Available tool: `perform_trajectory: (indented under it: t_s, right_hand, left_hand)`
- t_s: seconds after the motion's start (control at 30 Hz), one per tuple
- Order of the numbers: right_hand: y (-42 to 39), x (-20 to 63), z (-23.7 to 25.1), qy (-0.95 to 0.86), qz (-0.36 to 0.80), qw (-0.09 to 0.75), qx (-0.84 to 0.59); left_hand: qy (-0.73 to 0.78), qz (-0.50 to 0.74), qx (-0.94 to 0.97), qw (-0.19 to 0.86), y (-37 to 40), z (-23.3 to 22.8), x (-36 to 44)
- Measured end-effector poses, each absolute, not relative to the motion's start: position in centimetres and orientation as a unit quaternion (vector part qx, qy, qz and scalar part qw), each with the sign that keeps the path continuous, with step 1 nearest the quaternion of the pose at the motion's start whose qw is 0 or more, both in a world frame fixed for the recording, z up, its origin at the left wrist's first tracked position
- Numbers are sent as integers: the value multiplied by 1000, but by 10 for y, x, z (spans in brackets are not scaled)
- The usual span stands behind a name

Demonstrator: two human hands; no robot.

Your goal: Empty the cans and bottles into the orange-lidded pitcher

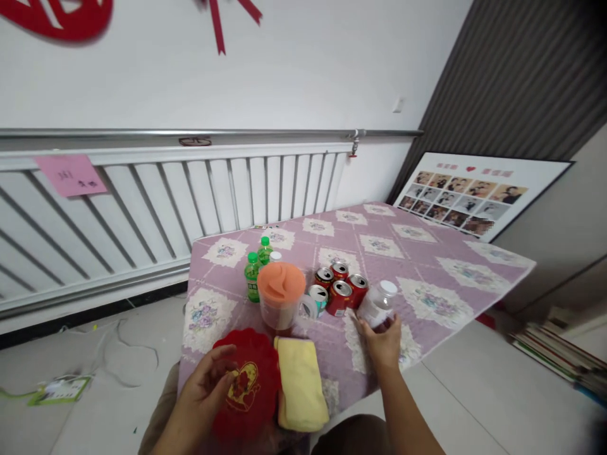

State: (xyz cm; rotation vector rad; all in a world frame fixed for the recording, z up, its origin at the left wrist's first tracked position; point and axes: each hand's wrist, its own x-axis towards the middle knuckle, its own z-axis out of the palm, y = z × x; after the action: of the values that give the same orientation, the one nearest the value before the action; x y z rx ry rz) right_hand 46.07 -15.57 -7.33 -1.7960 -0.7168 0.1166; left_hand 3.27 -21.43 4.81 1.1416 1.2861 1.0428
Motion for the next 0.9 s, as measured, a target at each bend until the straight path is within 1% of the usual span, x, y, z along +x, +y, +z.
perform_trajectory:
  t_s: [0.13,0.37,0.47,0.6,0.73,0.83,0.9]
  right_hand:
    - [-170,452,-72,-301,59,550,-776]
    - [-188,419,-87,-305,15,485,-820]
    - [-193,403,-97,-307,-6,455,-836]
    - [-200,390,-107,-349,-28,422,-836]
    - [-202,390,-114,-398,-41,405,-822]
    - [-202,395,-119,-406,-48,397,-822]
    - [-202,397,-122,-407,-51,393,-823]
  left_hand:
    - [547,461,484,504,-207,47,23]
    - [537,483,510,467,-175,51,18]
    - [527,499,549,415,-149,63,24]
    - [493,481,649,323,-102,93,42]
    - [463,389,763,226,-47,129,74]
    - [439,256,847,155,-7,151,103]
    - [421,139,890,107,16,159,120]
